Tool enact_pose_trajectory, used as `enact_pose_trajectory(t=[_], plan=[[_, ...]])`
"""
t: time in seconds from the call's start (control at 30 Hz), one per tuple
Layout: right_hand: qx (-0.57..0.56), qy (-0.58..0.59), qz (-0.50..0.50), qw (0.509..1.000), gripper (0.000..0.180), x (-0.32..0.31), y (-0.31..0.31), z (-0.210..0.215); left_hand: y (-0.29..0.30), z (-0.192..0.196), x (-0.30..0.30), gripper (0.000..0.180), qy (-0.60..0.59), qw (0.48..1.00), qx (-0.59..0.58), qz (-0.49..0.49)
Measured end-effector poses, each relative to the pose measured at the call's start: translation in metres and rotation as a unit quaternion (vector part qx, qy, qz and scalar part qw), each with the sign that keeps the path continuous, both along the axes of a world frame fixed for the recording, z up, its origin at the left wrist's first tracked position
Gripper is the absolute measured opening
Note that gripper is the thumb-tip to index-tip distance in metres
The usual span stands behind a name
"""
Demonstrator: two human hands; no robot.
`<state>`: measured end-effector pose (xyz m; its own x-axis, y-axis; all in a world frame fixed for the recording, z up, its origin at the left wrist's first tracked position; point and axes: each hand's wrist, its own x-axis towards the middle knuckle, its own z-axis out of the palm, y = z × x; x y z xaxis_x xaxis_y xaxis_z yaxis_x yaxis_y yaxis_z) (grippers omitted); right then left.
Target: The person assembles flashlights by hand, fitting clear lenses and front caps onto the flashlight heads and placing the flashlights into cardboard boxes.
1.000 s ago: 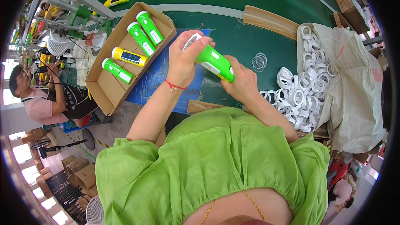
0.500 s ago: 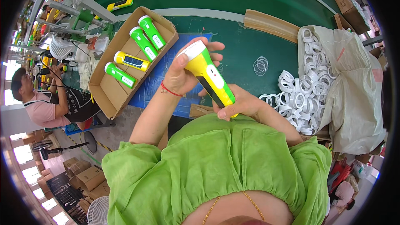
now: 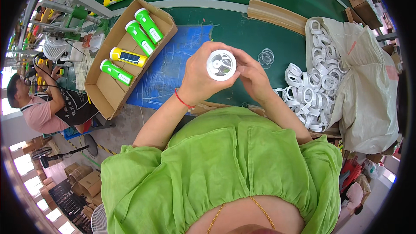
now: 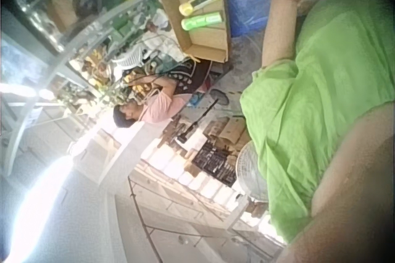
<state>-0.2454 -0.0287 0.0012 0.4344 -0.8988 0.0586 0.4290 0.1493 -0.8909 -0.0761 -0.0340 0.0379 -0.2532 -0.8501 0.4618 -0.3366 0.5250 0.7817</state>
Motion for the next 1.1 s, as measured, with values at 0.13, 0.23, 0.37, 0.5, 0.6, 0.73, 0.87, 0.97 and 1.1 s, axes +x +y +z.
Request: enact_pose_trajectory(t=[0.13,0.23,0.37,0.5,0.6,0.73,0.87,0.97,1.1], plan=[[0.019,-0.027,0.001,0.999,0.055,0.001,0.002,0.008,-0.001,0.004,-0.002,0.052,0.024,0.996,0.087,-0.003],[-0.034,0.035,-0.020,0.999,0.055,0.003,0.005,0.008,0.001,-0.001,-0.002,0.050,0.011,0.998,0.067,0.002],[-0.019,0.055,-0.022,0.998,0.057,0.004,0.007,0.012,0.000,-0.009,0.001,0.051,0.056,0.995,0.085,-0.022],[-0.020,0.038,-0.006,0.999,0.061,0.003,0.007,0.009,0.000,-0.012,0.003,0.053,0.087,0.992,0.078,-0.042],[-0.064,0.042,-0.001,0.997,0.067,0.002,0.004,-0.001,0.002,-0.014,0.004,0.053,0.162,0.975,0.137,-0.068],[-0.069,0.000,0.015,0.998,0.076,0.001,0.005,-0.002,0.004,-0.010,0.009,0.053,0.145,0.978,0.126,-0.079],[-0.120,0.201,0.051,0.971,0.084,-0.003,0.002,-0.003,0.004,-0.010,0.013,0.053,0.241,0.934,0.190,-0.181],[-0.117,0.331,0.075,0.933,0.075,0.001,0.012,-0.014,0.010,-0.005,0.012,0.054,0.246,0.911,0.234,-0.234],[-0.232,0.342,-0.124,0.902,0.054,0.018,0.026,-0.044,0.024,-0.001,0.007,0.053,0.172,0.955,0.173,-0.171]])
